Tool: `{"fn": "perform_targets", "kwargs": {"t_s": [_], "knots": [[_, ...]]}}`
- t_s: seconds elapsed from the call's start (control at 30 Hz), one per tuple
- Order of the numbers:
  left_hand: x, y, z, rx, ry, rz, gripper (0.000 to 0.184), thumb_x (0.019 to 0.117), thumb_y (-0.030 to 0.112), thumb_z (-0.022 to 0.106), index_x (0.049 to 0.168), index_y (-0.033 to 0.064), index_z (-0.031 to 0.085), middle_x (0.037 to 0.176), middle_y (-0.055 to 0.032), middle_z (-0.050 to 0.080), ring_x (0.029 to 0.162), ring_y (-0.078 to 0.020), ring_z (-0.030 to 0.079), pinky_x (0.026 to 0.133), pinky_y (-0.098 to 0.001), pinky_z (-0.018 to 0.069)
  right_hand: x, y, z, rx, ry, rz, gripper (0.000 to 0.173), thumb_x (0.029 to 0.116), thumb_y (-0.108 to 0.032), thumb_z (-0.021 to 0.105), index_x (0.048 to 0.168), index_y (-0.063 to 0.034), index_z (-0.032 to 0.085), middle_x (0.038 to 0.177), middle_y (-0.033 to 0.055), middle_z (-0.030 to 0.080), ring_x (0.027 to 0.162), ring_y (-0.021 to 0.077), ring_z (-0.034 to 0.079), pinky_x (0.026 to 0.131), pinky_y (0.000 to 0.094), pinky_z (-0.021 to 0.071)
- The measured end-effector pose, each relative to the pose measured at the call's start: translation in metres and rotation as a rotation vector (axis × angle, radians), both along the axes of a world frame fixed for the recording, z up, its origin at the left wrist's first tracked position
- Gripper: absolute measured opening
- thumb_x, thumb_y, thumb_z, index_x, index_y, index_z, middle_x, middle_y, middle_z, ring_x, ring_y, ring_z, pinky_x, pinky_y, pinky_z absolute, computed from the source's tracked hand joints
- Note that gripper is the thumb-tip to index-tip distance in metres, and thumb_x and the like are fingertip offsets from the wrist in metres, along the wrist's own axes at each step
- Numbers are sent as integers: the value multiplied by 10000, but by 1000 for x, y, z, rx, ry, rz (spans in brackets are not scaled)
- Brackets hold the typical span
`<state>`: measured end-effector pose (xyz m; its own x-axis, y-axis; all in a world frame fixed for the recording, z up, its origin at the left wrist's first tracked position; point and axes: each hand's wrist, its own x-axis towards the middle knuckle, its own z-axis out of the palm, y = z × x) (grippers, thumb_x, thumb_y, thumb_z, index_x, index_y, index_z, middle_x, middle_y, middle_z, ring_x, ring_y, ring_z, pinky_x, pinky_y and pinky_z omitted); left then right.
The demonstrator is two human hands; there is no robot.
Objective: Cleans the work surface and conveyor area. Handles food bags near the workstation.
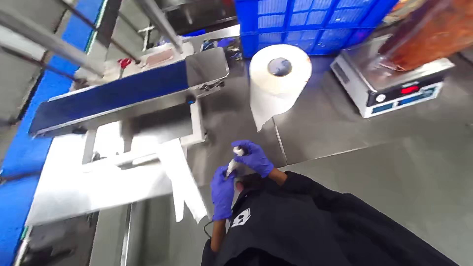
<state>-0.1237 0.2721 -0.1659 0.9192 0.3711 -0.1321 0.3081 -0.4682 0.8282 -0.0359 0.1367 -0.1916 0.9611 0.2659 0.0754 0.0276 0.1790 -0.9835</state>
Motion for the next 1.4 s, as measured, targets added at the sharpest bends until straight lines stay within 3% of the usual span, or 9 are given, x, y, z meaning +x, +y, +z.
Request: {"fn": "perform_targets", "kwargs": {"t_s": [0.13, 0.23, 0.33, 0.43, 0.53, 0.73, 0.97, 1.13, 1.4], "knots": [[8, 2, -6, -100, -131, 63, 220, 832, 24, 728, 1017, -78, 666, 926, -118, 685, 853, -116, 648, 820, -315, 560, 6, -7, 2, 41, 67, -29, 503, 800, 75, 756, 1285, 55, 623, 1110, 155, 688, 912, 129, 664, 818, 273, 570], [15, 2, -2, -196, -171, 127, 212, 830, -27, 719, 999, -91, 608, 885, -65, 641, 818, -41, 625, 784, -233, 560, 8, -16, 8, -23, 95, -41, 595, 844, -8, 766, 1396, 39, 549, 1287, 214, 629, 1049, 241, 657, 863, 361, 565], [23, 3, 0, -229, -151, 66, 199, 839, -27, 720, 1002, -77, 618, 869, -34, 654, 805, -20, 638, 776, -218, 570, 5, -21, 12, -116, 83, -25, 781, 845, -151, 820, 1515, -10, 445, 1553, 217, 440, 1282, 312, 558, 991, 426, 512], [26, -5, -5, -246, -154, -124, 167, 865, -42, 643, 1021, -103, 640, 901, -37, 680, 849, -16, 652, 827, -214, 570, 0, -16, 3, -106, -28, 23, 828, 838, -182, 829, 1512, 50, 407, 1550, 267, 415, 1396, 333, 473, 1152, 425, 415], [28, -12, -17, -265, -181, -255, 167, 824, -57, 563, 970, -93, 637, 873, -14, 681, 845, -7, 660, 825, -214, 575, -2, -22, 4, -177, 59, 171, 755, 916, -237, 770, 1537, -9, 405, 1558, 234, 428, 1391, 326, 491, 1157, 464, 408], [33, -21, -21, -226, -75, -257, 239, 832, -13, 612, 1031, -139, 650, 967, -127, 686, 888, -81, 658, 857, -273, 563, -3, -46, 11, -263, 172, 262, 386, 1035, -181, 596, 1364, 21, 589, 1225, 255, 666, 1140, 356, 648, 1019, 523, 481], [44, -45, -18, -278, -91, -329, 288, 916, 90, 661, 1132, -101, 681, 1154, -161, 715, 1102, -141, 667, 1007, -295, 518, -20, -81, -9, -300, 205, 55, 347, 1018, 0, 519, 1355, 44, 587, 1283, 246, 646, 1178, 327, 637, 1051, 466, 483], [61, -48, -21, -293, -79, -419, 305, 950, 138, 651, 1155, -85, 686, 1179, -157, 723, 1123, -162, 675, 1023, -310, 514, -42, -108, -16, -273, 367, -256, 351, 1035, -84, 523, 1376, -12, 566, 1103, 197, 683, 867, 263, 674, 803, 442, 566], [82, -118, -30, -263, -50, -870, 261, 976, 158, 647, 1138, -27, 736, 1153, -155, 737, 1113, -222, 695, 1026, -412, 538, -109, -170, -11, -163, 635, -727, 319, 1060, -148, 530, 1348, -15, 564, 770, 42, 612, 580, 100, 545, 560, 276, 487]]}}
